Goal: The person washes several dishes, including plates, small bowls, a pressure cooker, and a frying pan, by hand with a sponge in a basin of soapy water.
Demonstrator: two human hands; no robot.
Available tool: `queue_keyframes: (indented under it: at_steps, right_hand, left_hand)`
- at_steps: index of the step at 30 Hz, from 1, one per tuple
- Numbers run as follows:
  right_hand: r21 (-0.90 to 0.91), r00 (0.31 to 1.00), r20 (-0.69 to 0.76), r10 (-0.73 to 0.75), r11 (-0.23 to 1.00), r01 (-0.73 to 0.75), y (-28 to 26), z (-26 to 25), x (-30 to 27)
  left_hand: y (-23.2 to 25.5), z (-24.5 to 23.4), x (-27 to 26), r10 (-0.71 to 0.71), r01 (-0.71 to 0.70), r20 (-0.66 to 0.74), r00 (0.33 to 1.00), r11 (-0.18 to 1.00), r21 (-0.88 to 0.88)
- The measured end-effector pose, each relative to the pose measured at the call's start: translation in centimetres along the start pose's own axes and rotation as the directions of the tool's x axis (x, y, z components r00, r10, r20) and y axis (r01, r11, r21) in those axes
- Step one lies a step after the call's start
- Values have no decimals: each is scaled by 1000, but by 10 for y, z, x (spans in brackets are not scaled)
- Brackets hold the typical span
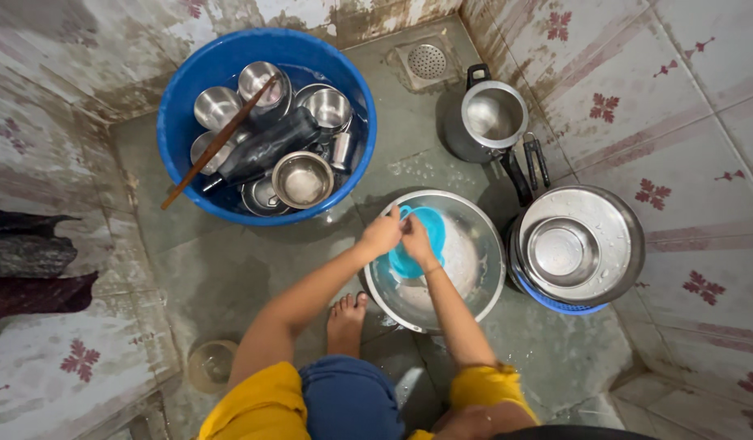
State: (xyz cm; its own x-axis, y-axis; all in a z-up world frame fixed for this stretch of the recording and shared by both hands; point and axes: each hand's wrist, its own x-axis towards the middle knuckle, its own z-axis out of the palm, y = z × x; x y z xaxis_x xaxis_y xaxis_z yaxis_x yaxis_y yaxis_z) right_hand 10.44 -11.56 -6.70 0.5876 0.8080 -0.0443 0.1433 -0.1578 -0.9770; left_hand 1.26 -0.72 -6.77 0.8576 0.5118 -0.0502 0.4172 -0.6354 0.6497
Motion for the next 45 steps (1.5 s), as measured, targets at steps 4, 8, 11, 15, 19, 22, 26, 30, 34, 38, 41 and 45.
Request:
queue_keyframes:
  at_steps: [4, 8, 11, 15, 19, 22, 26, 30, 34, 38, 41, 45]
  right_hand:
    - [376, 957, -266, 112, 927, -4, -2, 19, 9]
    - [-96, 991, -130, -1, 995, -12, 3, 48, -36]
    - [-638, 920, 108, -378, 683, 355, 0, 28, -39]
    - [-824, 896, 164, -414, 442, 355, -12, -24, -4]
    - [-889, 974, -58, -220, 456, 50, -12, -18, -40]
    - [-634, 995, -103, 1, 770, -67, -11, 30, -55]
    - [40, 937, -347, 51, 998, -39, -20, 68, -31]
    - [-535, 919, 230, -320, 748, 394, -15, 19, -52]
    - [-771, 867, 482, -128, 409, 489, -26, -55, -21]
    - [-675, 970, 183, -160, 697, 242, -26, -36, -45]
    - [281, 961, -72, 268, 930, -238, -24, 19, -56]
    - [918, 841, -216, 495, 398, 2, -27, 0, -45]
  left_hand:
    - [-19, -7, -9, 27, -27, 29, 999, 1000, -10]
    - [-29, -23, -35, -12, 26, 64, 998, 975, -223]
    - [-23, -20, -42, -3, 18, 61, 998, 967, -253]
    - [-9, 2, -44, 109, -116, -53, 993, 980, -162]
    - [-8, 9, -50, 76, -76, -5, 997, 991, -112]
    - [-11, 6, -55, 34, -45, -63, 997, 983, -176]
    - [-12, -7, -46, 21, -48, -122, 992, 974, -223]
    - [-26, -15, -30, 100, -118, -83, 991, 963, -244]
    - [-6, -4, -15, 80, -75, 31, 996, 989, -129]
    - [10, 8, -26, 69, -64, 31, 997, 987, -150]
    - [23, 6, -36, 84, -84, 20, 996, 996, -35]
    - [44, -9, -50, 253, -262, 130, 959, 964, 51]
